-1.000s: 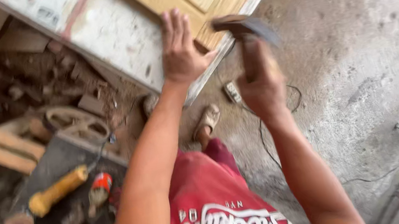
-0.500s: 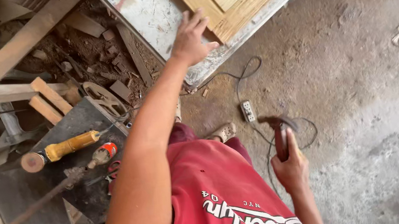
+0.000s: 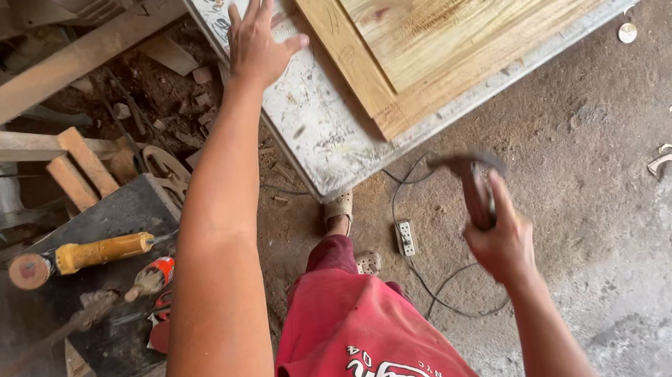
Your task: The person assembles a wooden door by hammering nails into a frame and attaching a wooden panel. They repeatedly position the panel, secure it with nails, and adjust the door on the workbench.
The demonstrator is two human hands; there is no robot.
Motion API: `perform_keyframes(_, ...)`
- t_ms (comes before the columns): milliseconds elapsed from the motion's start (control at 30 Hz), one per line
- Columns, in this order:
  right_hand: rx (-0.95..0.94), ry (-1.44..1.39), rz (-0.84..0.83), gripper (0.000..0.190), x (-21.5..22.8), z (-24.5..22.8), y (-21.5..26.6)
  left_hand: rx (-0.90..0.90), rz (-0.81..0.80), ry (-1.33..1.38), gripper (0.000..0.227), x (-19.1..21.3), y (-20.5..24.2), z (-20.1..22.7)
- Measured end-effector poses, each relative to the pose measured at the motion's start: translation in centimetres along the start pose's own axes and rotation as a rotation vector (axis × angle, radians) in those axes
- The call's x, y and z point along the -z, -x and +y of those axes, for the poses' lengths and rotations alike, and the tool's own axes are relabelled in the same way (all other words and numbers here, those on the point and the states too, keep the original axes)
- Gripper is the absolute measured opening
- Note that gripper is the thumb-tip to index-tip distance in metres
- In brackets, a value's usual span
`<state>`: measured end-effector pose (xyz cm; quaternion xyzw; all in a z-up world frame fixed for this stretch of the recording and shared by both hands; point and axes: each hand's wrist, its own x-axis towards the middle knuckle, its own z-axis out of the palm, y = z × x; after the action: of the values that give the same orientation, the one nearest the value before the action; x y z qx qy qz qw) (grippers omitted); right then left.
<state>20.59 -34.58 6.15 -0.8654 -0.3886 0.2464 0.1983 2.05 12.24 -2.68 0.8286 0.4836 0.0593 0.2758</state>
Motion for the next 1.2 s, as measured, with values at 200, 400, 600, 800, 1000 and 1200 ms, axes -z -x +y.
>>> perform_keyframes(200,0.363,-0.009,0.097,0.091,0.4,-9.2,-17.5,0.010,-0.033,0.007,0.120,-0.8,-7.6,0.0)
perform_keyframes(400,0.514,0.068,0.041,0.076,-4.0,-15.0,-29.3,-0.017,0.008,-0.012,0.122,-1.5,-8.1,-0.4)
perform_keyframes(600,0.629,0.143,0.200,0.081,-7.9,-17.2,-33.9,-0.028,0.033,0.015,0.121,-1.9,-8.6,-0.1)
perform_keyframes(800,0.565,0.198,0.109,0.094,-8.5,-18.5,-33.1,-0.029,0.002,0.076,0.126,-1.9,-7.1,-0.4)
perform_keyframes(1000,0.503,0.358,0.047,0.082,-8.6,-18.3,-32.8,-0.061,0.085,0.089,0.121,-2.1,-7.3,-0.4)
perform_keyframes(1200,0.676,0.246,0.265,0.096,-8.7,-17.9,-32.8,-0.098,0.095,0.247,0.110,-2.0,-6.2,0.1)
